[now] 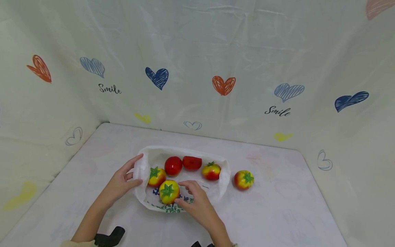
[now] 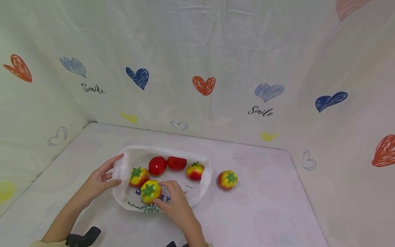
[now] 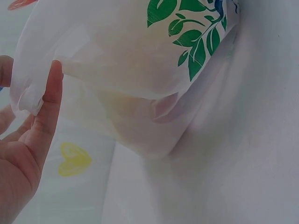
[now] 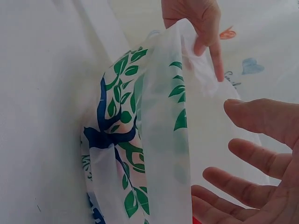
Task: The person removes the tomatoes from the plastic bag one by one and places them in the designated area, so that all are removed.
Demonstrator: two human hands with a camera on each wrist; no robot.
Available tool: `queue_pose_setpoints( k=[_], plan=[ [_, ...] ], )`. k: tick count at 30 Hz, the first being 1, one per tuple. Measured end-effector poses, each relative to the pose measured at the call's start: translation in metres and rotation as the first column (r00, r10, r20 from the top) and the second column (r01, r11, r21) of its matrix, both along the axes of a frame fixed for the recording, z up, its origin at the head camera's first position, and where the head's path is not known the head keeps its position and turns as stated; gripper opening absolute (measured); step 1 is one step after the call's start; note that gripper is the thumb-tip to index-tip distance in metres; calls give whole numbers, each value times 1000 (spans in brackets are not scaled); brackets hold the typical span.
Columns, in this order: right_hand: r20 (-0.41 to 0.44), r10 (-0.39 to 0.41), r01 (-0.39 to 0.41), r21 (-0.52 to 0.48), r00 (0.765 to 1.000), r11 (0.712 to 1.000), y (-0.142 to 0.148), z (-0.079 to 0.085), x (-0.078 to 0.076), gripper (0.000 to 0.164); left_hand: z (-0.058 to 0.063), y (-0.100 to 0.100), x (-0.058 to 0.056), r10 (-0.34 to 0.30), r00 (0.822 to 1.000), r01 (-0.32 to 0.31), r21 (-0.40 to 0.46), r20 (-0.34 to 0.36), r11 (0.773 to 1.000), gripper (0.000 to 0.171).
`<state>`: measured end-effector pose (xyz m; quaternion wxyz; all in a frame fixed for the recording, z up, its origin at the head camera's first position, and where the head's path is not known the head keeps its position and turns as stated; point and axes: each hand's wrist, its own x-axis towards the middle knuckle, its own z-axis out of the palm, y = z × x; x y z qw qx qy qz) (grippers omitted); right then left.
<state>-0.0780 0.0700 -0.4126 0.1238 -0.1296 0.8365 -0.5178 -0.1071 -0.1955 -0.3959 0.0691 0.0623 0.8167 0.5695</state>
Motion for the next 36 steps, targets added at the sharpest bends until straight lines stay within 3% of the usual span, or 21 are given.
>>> queue_pose_setpoints(
  k=[10,26,36],
  plan=[
    [42,11,-13,40,999,999,-12,-5,-6,48,1,1,0,4,1000,-3,-9,12,1000,76],
    [-28,3,2,178,1000,984,-30,-16,-12,58,3,1,-1,3,1000,-3,3,12,1000,76],
    [-10,14,-11,230,1000,973,-39,-20,-17,56,2,0,-2,-2,1000,2,17,18,1000,76]
  ],
)
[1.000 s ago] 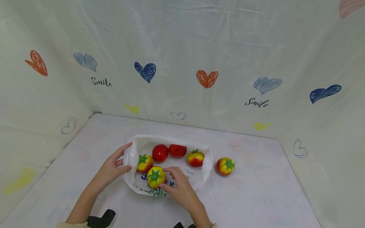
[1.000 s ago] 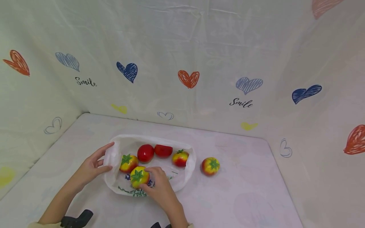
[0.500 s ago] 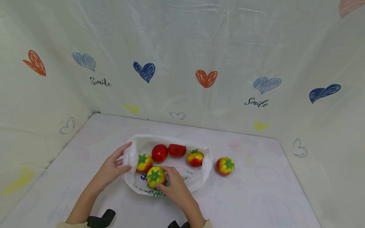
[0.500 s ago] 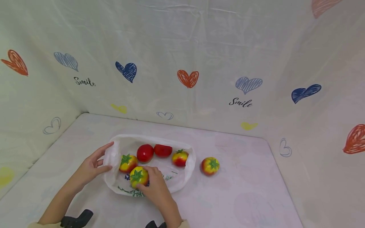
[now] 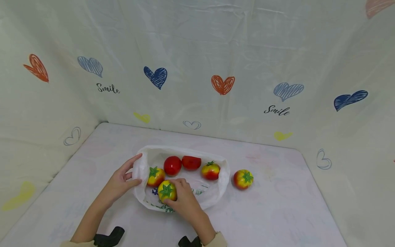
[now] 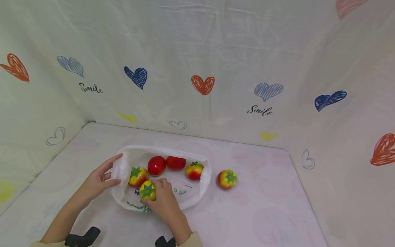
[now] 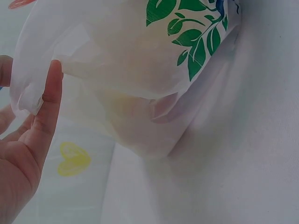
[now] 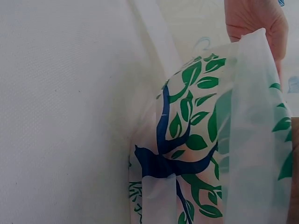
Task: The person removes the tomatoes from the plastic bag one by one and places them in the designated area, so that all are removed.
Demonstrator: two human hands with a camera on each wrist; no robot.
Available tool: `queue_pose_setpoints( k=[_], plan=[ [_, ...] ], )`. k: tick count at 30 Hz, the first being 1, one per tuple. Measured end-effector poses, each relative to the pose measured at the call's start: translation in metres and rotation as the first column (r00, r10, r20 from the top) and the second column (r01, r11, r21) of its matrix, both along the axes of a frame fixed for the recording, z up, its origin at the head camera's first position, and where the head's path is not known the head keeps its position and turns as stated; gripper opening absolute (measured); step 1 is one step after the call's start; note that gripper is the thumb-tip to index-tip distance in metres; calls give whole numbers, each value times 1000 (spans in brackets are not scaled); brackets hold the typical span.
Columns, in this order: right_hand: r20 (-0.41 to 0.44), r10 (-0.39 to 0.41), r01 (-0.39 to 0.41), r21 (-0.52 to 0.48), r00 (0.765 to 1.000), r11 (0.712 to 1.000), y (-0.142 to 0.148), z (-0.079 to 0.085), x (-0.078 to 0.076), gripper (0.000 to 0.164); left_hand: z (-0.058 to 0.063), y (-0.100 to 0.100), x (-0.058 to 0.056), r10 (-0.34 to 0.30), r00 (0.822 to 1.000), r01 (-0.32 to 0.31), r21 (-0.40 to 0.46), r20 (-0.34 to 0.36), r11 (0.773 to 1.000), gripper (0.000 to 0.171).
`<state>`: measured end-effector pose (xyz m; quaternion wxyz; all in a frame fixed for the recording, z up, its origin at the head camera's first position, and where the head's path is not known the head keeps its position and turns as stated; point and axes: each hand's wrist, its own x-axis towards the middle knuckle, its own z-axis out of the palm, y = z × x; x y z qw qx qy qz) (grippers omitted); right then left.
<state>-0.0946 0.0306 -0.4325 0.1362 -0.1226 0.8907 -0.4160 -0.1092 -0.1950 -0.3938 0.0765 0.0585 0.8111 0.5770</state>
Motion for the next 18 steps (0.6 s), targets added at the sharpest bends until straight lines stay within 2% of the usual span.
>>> queue_pose_setpoints(
  k=[8,18],
  plan=[
    [-7,-13,13,63,1000,998,-7,-3,-3,57,-1,0,0,1,1000,-1,-8,4,1000,77],
    [-19,6,-5,55,1000,998,-9,-3,-7,59,-1,0,0,1,1000,-2,-14,-4,1000,76]
  ],
)
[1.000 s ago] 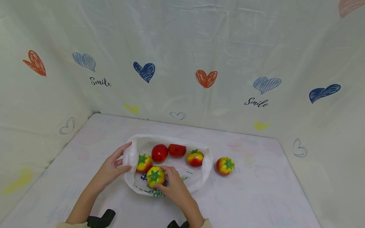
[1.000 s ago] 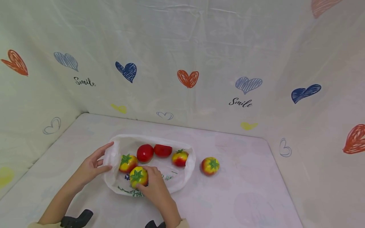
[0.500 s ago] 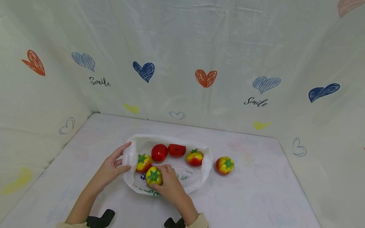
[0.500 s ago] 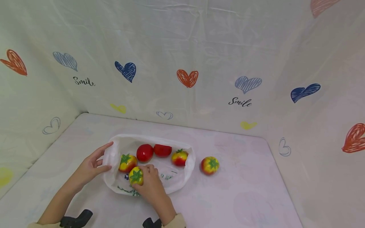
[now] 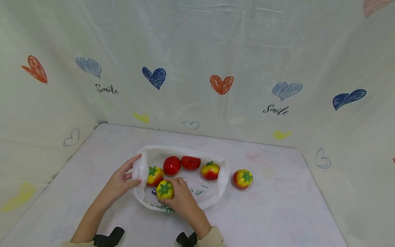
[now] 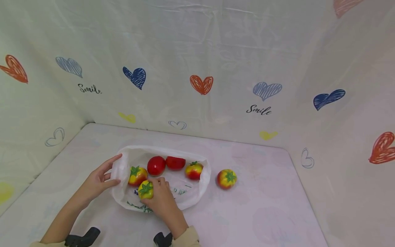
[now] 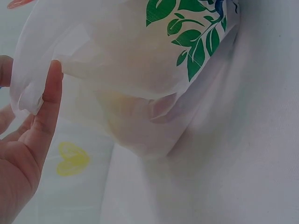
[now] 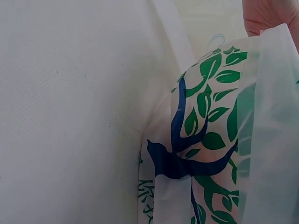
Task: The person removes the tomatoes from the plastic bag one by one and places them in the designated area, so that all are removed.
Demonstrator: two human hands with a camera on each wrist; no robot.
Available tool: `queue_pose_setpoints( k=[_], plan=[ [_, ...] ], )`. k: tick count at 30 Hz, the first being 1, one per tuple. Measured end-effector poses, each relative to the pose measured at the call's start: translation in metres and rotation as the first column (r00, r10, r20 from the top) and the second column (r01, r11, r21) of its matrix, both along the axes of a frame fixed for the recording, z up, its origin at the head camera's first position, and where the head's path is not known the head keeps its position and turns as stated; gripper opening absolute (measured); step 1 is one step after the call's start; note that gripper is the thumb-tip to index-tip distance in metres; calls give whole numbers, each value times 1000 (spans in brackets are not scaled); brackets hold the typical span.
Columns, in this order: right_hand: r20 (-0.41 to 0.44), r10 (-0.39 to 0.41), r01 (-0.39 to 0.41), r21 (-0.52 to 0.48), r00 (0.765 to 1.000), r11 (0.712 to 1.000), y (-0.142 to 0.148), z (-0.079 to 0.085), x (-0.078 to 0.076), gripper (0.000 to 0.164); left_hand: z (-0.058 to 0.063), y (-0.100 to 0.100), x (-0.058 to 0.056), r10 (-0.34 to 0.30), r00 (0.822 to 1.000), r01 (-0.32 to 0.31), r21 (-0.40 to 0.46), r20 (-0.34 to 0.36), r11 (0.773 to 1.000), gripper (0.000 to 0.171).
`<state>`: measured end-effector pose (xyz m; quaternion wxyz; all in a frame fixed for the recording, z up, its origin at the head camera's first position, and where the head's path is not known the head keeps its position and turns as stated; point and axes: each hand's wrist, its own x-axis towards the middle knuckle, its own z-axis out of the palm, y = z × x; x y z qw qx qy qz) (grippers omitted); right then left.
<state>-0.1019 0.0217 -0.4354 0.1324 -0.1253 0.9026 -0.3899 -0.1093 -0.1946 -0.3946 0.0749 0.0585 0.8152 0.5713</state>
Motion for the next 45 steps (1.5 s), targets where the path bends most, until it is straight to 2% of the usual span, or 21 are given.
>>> queue_pose_setpoints(
  k=[11,18,45],
  plan=[
    [33,3,-2,-35,999,999,2,-3,-5,58,0,2,0,12,1000,-11,-20,8,1000,77],
    [23,4,-3,-25,1000,1000,3,-7,-5,58,0,2,0,11,1000,-11,-17,10,1000,77],
    [-10,17,-17,16,1000,1000,2,-4,-1,59,-2,1,1,4,1000,-4,-16,-12,1000,76]
  ],
)
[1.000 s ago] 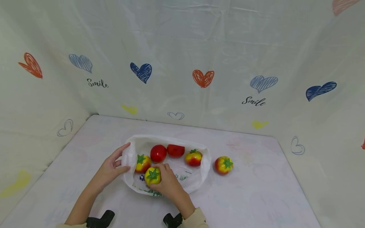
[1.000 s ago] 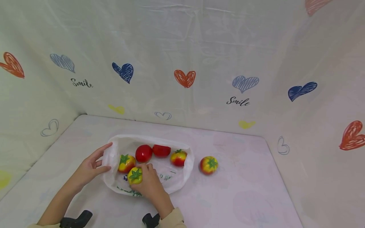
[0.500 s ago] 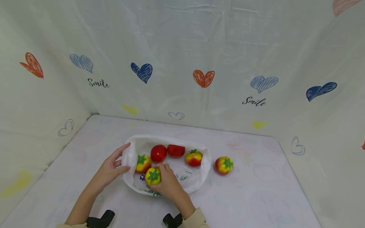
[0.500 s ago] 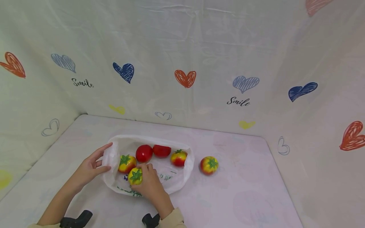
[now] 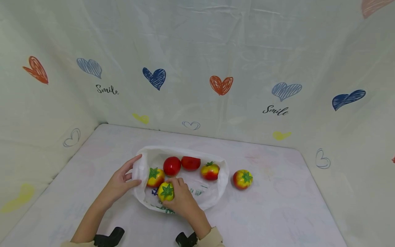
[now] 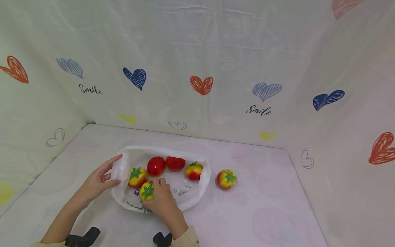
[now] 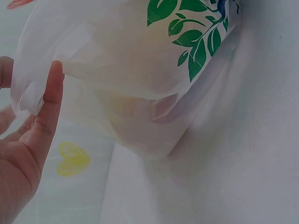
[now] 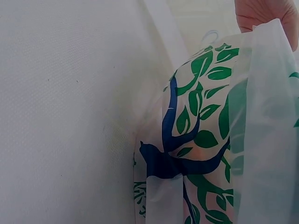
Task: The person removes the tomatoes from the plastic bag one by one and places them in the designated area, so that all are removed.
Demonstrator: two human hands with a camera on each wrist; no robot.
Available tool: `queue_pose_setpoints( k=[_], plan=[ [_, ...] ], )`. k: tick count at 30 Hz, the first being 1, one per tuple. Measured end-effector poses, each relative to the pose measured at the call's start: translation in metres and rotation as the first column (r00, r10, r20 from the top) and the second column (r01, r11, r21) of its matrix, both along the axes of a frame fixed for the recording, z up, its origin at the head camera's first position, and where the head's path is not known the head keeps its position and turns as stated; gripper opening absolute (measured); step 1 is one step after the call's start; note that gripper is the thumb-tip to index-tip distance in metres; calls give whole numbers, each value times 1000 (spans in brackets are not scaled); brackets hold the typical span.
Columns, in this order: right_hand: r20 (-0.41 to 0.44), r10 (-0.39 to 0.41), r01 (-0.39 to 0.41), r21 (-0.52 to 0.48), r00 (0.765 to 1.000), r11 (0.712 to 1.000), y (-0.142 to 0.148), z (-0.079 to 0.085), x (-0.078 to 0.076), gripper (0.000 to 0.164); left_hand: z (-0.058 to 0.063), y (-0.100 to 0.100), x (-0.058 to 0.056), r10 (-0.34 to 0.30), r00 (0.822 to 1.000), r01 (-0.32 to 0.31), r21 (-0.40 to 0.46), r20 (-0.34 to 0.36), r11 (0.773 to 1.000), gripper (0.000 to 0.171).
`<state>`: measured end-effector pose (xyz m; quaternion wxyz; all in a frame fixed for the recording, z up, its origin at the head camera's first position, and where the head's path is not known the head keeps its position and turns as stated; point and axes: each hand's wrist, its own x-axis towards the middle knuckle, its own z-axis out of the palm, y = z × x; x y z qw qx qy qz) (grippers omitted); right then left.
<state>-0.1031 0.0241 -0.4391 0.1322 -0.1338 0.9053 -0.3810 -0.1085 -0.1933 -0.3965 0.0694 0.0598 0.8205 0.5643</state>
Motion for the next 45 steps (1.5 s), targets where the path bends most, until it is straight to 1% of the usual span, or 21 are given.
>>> queue_pose_setpoints(
  k=[7,17,23,30,37,45],
  plan=[
    [20,-16,16,-16,1000,1000,3,2,1,58,2,1,0,4,1000,-4,-3,5,1000,76],
    [12,-41,41,-43,999,998,10,10,6,57,2,1,0,3,1000,-3,0,4,1000,76],
    [-15,-52,51,-64,999,997,16,13,10,57,2,1,0,1,1000,-1,0,5,1000,77],
    [-37,-80,77,-90,996,993,24,21,15,57,1,0,0,-5,1000,5,11,5,1000,77],
    [-43,-98,92,-123,994,988,32,28,20,58,2,0,0,-5,1000,5,13,15,1000,77],
    [-49,-114,105,-161,992,981,41,31,24,58,1,0,0,-4,1000,4,11,14,1000,77]
  ],
)
